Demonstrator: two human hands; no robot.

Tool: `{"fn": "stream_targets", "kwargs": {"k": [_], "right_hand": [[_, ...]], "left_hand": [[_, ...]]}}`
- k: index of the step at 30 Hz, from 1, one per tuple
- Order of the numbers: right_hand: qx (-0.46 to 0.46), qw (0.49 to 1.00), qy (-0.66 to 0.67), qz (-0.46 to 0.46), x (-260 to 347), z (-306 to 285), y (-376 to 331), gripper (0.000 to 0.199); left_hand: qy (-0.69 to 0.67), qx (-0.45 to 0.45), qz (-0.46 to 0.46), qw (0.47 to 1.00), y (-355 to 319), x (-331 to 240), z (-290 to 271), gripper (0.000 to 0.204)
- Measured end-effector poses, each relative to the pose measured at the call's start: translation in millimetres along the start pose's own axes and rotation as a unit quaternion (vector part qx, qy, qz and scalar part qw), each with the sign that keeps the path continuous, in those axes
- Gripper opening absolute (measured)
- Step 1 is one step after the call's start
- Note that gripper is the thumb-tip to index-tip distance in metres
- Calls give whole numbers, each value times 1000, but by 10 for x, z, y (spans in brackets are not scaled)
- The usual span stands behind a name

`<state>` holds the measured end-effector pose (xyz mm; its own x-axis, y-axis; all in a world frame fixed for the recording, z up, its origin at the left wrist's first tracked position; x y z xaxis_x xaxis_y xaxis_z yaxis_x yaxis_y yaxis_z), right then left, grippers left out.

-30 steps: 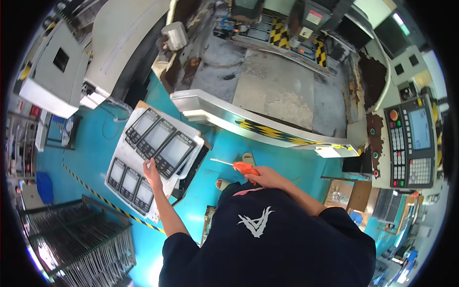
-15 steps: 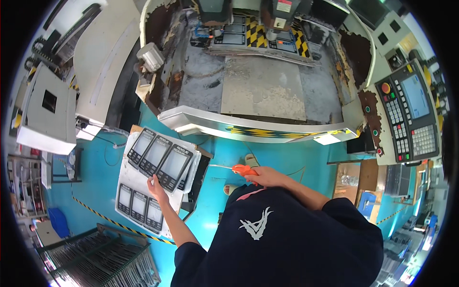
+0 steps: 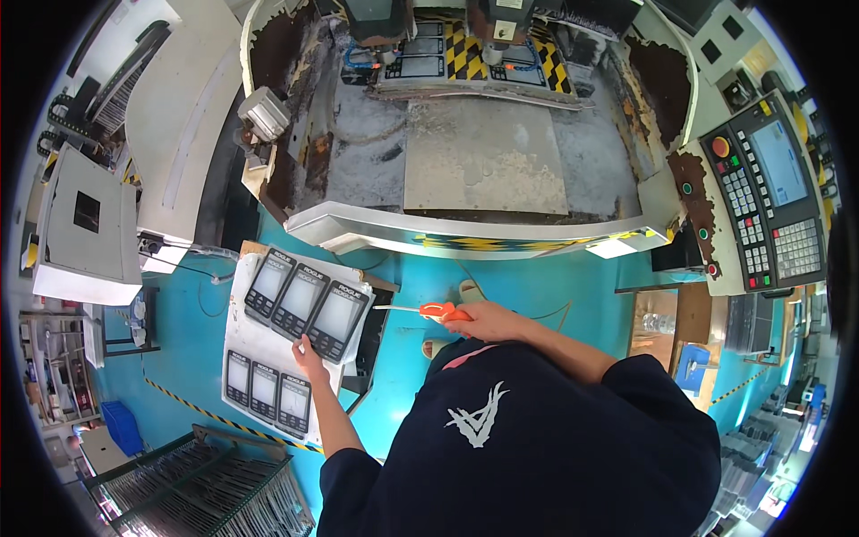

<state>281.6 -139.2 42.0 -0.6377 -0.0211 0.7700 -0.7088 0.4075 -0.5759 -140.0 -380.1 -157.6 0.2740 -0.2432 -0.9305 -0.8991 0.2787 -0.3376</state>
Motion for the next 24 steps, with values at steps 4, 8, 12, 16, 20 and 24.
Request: {"fn": "stream_targets", "kwargs": {"k": [4, 8, 12, 16, 20, 24], "right_hand": [[-2, 1000, 25, 9, 0, -38, -30, 54], [-2, 999, 41, 18, -110, -39, 16, 53], [5, 997, 75, 14, -243, -29, 63, 49], [6, 994, 105, 29, -3, -119, -37, 47], [1, 993, 108, 55, -49, -173, -36, 40], [-23, 993, 114, 31, 44, -212, -82, 44]], "left_hand": [[-31, 16, -1, 999, 31, 98, 36, 26], [-35, 21, -20, 999, -32, 63, 83, 28], [-90, 8, -51, 995, -130, -17, 134, 35], [-50, 12, -45, 998, -148, 12, -36, 43], [24, 67, -82, 994, -278, -99, -14, 58], [10, 95, -85, 992, -363, -152, -10, 71]]}}
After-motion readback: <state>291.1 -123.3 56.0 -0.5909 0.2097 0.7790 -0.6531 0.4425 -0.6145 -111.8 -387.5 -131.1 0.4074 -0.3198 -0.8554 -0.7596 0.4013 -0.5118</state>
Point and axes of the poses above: each hand's wrist, its own y-axis towards the middle knuckle, its own z-axis out of the palm, x = y × z, the point moved 1 cm from there along y, towards the middle knuckle, and after that the axes turned 2 degrees about z, right-handed, at the moved point
